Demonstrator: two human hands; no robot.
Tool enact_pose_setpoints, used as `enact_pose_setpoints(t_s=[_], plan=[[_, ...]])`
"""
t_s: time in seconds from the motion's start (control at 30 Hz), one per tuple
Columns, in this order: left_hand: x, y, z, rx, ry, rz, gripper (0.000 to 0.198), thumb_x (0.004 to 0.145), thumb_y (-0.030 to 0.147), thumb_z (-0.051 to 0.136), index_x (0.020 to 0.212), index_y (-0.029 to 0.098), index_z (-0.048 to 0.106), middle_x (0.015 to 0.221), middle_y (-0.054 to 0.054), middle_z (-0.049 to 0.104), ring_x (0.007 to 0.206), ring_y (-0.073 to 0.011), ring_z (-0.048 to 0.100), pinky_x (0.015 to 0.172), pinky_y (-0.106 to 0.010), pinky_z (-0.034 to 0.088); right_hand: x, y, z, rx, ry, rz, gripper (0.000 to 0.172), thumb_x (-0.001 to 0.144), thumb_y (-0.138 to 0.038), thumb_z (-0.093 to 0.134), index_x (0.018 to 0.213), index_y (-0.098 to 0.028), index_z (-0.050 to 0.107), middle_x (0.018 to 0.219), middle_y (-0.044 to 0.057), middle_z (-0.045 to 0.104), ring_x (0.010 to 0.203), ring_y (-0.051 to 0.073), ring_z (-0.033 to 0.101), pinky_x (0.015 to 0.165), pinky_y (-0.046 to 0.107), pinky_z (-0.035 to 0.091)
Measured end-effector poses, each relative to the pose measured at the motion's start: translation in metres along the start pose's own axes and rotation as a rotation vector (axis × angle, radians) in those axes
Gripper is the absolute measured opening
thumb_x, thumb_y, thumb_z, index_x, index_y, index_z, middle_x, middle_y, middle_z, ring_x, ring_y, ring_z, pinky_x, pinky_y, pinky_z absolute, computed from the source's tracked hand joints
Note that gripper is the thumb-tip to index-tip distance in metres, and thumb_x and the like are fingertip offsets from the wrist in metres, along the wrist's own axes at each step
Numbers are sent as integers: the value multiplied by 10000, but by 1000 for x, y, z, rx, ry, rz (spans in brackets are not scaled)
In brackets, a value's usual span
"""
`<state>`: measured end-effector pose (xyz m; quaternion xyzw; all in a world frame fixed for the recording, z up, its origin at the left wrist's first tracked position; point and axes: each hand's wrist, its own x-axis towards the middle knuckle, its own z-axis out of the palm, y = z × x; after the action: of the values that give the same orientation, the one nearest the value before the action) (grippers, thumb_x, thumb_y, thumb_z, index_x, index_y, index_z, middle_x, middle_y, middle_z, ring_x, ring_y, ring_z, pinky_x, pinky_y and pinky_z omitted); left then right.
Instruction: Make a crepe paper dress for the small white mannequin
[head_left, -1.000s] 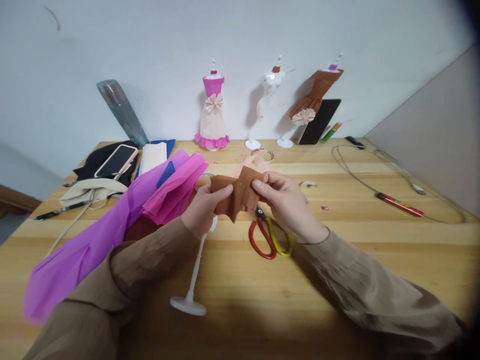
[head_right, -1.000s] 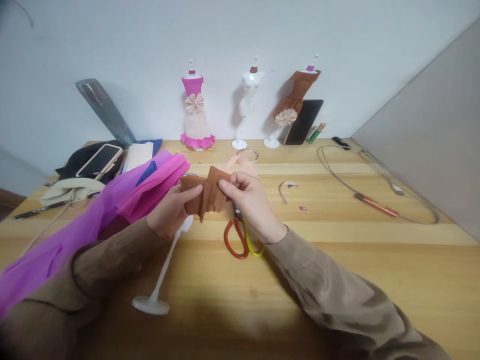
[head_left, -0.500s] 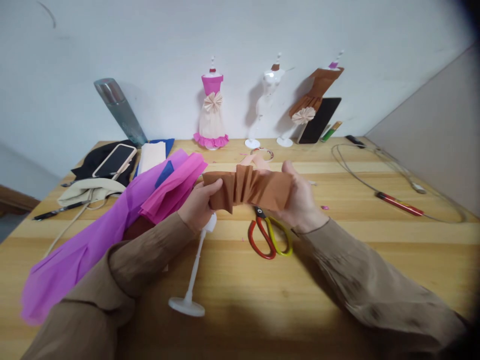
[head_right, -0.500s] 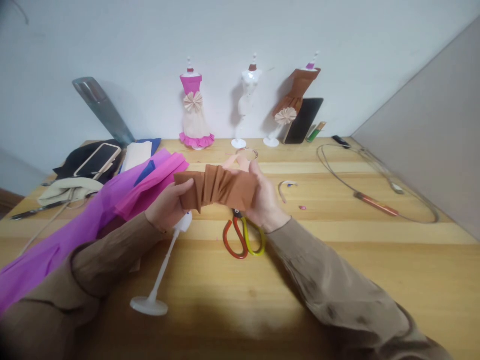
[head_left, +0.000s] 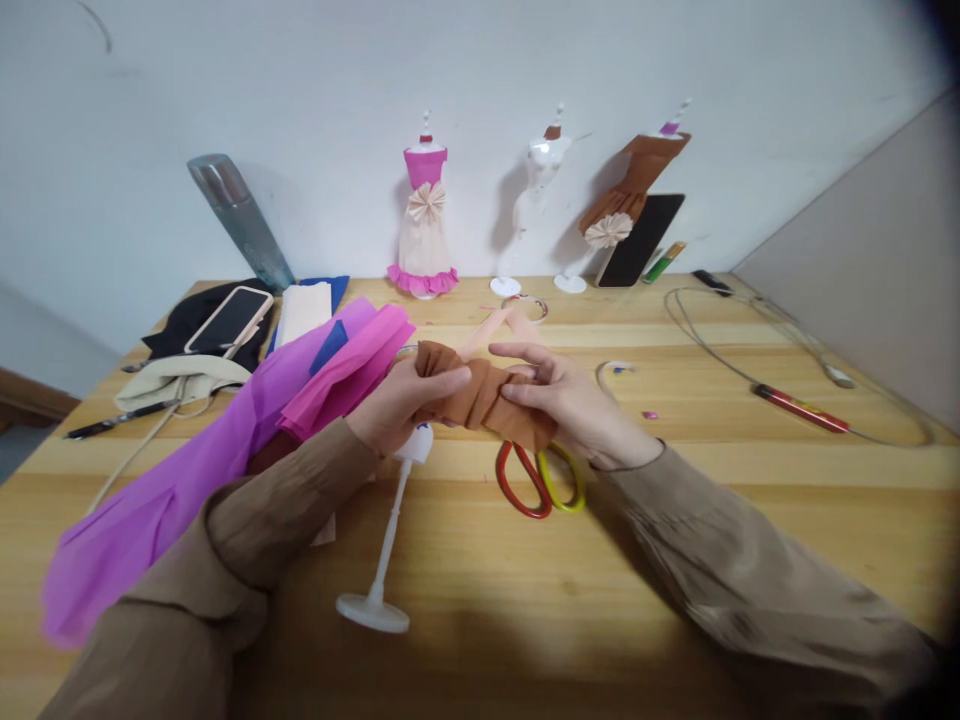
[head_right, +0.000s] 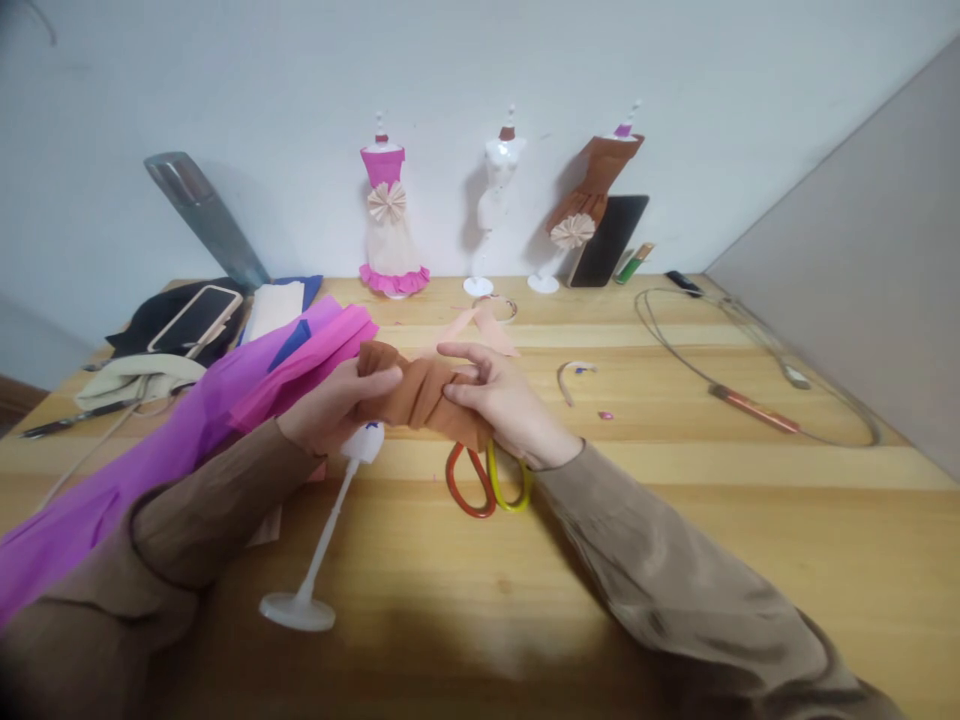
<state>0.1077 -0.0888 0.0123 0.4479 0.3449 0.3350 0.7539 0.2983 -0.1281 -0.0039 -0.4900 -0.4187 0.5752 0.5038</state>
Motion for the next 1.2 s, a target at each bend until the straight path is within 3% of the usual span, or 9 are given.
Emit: enact_pose_setpoints(t_s=[0.07, 0.17, 0.4, 0.57, 0.67, 0.77, 0.9, 1.1, 1.2], plan=[[-2, 6, -2, 15, 1, -8, 388, 525, 221, 895, 726, 143, 573, 662, 24, 587, 596, -89, 553, 564, -212, 436, 1, -1, -3, -55, 0, -24, 426, 613, -181, 771, 1024, -198, 663, 681, -44, 674, 593, 119, 620, 578, 260, 498], [0, 14, -8, -7, 68, -9, 347, 557, 200, 867, 715, 146, 563, 645, 26, 584, 582, -93, 557, 545, -215, 435, 2, -6, -10, -119, -24, -31, 397, 611, -176, 765, 998, -187, 676, 663, -41, 680, 578, 117, 619, 530, 235, 468], [8, 27, -27, 78, 207, 100, 324, 589, 180, 841, 710, 159, 541, 656, 50, 569, 624, -86, 559, 617, -215, 445, 8, -12, -32, -146, -77, 11, 406, 592, -160, 784, 990, -195, 711, 759, -6, 749, 649, 149, 688, 589, 255, 532], [11, 27, -29, 61, 297, 116, 309, 577, 136, 821, 696, 161, 537, 646, 61, 550, 628, -79, 533, 621, -204, 419, 11, -14, -38, -91, -126, 70, 366, 566, -158, 817, 919, -185, 723, 772, 7, 764, 665, 154, 706, 621, 265, 554], [12, 25, -27, 28, 282, 85, 296, 644, 227, 819, 716, 170, 538, 642, 53, 539, 595, -79, 506, 569, -202, 392, 13, -13, -38, -75, -118, 76, 354, 542, -146, 829, 878, -192, 728, 750, -6, 760, 632, 139, 693, 583, 245, 537], [10, 24, -28, 82, 184, 73, 352, 651, 318, 834, 698, 177, 515, 621, 54, 503, 557, -76, 473, 531, -202, 374, 15, -12, -39, -91, -122, 60, 361, 552, -161, 838, 896, -195, 736, 747, -11, 756, 634, 131, 687, 589, 245, 531], [8, 29, -33, 263, 65, 85, 357, 558, 204, 860, 734, 169, 551, 728, 28, 587, 695, -120, 560, 674, -249, 453, 16, -11, -41, -133, -94, 47, 344, 561, -208, 857, 884, -182, 742, 737, -5, 749, 620, 119, 671, 574, 233, 505], [11, 38, -49, 551, 161, 142, 197, 592, 162, 766, 628, 155, 572, 632, 45, 535, 638, -111, 475, 629, -251, 364, 20, -1, -25, -152, -53, 4, 327, 609, -251, 810, 909, -159, 718, 724, 19, 716, 602, 130, 646, 563, 257, 491], [15, 40, -53, 526, 184, 160, 198, 575, 126, 750, 623, 163, 561, 631, 47, 531, 640, -118, 479, 631, -253, 363, 15, 1, -7, -293, 27, -233, 175, 682, -216, 729, 852, -177, 711, 776, 29, 709, 708, 162, 650, 685, 321, 520]])
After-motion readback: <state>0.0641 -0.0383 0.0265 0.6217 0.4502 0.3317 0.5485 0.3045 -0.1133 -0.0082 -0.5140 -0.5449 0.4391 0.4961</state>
